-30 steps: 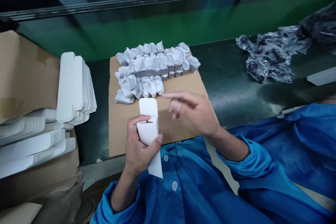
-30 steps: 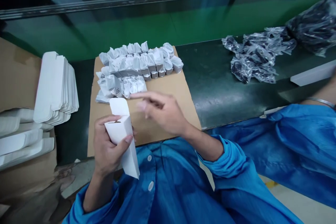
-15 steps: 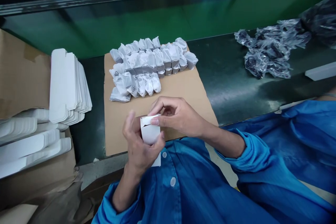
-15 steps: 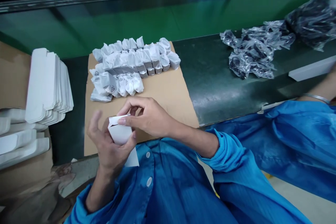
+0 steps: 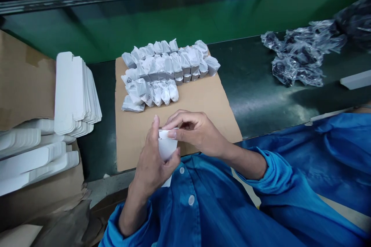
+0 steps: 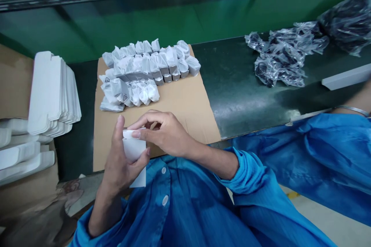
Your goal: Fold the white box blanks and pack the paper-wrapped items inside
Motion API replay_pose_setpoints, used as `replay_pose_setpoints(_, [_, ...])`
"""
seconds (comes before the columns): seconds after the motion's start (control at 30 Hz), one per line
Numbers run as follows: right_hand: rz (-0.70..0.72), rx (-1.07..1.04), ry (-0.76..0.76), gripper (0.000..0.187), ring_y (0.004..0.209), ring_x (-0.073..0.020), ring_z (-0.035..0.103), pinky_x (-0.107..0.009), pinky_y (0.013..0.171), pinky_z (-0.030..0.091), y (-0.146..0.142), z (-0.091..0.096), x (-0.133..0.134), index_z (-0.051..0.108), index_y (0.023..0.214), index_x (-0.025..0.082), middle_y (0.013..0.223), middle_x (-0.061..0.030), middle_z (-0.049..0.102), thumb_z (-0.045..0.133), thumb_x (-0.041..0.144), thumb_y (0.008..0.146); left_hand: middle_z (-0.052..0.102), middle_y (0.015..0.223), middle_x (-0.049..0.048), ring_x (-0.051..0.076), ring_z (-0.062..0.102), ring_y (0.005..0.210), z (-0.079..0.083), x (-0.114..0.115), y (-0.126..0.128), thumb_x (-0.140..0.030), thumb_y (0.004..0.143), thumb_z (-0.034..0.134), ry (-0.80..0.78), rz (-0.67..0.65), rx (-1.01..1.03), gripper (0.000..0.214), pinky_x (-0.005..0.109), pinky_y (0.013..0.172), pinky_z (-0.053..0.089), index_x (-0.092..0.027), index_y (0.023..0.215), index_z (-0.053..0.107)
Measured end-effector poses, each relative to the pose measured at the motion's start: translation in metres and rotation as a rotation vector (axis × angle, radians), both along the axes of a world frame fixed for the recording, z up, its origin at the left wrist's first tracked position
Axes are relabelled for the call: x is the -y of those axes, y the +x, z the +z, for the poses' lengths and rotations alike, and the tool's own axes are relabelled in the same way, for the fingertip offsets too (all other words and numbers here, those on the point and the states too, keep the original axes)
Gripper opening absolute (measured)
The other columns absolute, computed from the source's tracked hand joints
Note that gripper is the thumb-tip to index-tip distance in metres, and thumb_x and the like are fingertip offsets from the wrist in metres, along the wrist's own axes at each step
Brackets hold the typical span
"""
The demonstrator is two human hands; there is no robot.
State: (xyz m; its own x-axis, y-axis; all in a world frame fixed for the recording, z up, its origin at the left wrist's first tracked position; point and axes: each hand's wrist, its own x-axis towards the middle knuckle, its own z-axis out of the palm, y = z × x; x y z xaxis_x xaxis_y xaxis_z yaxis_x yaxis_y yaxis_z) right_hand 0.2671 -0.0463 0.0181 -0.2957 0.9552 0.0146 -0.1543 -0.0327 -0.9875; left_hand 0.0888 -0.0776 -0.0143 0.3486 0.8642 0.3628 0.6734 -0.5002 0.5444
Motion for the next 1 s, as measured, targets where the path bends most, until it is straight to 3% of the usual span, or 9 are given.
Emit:
replay_pose_setpoints(0.23, [-0.036,-0.036,-0.044,0.021,0.087,-0.0142,0.062,-0.029,0.078,0.051,-0.002,-0.003,0.002,0.078,0.092,0.02,0.094,-0.0034,0.068,0.079,0.037,0.08,0.037,0.158,0.021,0.034,0.057,0.13,0.003,-0.001,-0.002,-0.038,0.088,0.065,-0.105,-0.026,0.031,0.097,0.041,0.09,0.057,-0.026,0.16,0.002])
replay_pose_setpoints(0.43, [-0.062,-0.004,-0.012,0.022,0.088,-0.0144,0.063,-0.028,0.077,0.052,-0.006,-0.005,0.002,0.078,0.093,0.02,0.093,-0.0033,0.068,0.077,0.039,0.082,0.029,0.162,0.0209,0.036,0.05,0.137,0.0,-0.001,-0.005,-0.04,0.087,0.067,-0.134,-0.036,0.067,0.1,0.045,0.097,0.054,-0.026,0.16,0.0])
replay_pose_setpoints(0.63, [-0.085,0.09,0.151,0.01,0.099,-0.0149,0.067,-0.03,0.087,0.053,-0.008,-0.007,0.007,0.076,0.093,0.019,0.1,-0.0043,0.072,0.071,0.027,0.089,0.034,0.159,0.0206,0.033,0.051,0.136,-0.006,0.003,-0.003,-0.039,0.091,0.062,-0.163,-0.021,0.097,0.095,0.043,0.099,0.052,-0.027,0.16,-0.002])
replay_pose_setpoints(0.83, [-0.121,0.133,0.211,0.008,0.1,-0.0165,0.069,-0.034,0.09,0.055,-0.008,-0.007,0.01,0.072,0.091,0.018,0.101,-0.0059,0.074,0.067,0.025,0.091,0.051,0.144,0.0205,0.028,0.067,0.108,-0.001,0.001,-0.004,-0.037,0.093,0.06,-0.156,-0.086,0.053,0.093,0.038,0.079,0.058,-0.027,0.16,-0.003])
replay_pose_setpoints(1.0, [-0.081,0.262,0.523,0.014,0.108,-0.0185,0.067,-0.041,0.094,0.054,-0.008,-0.013,0.011,0.07,0.103,0.021,0.116,-0.0088,0.073,0.061,0.03,0.096,0.055,0.138,0.02,0.028,0.066,0.11,0.002,0.002,-0.007,-0.033,0.093,0.059,-0.156,-0.057,0.091,0.09,0.037,0.08,0.058,-0.024,0.16,-0.001])
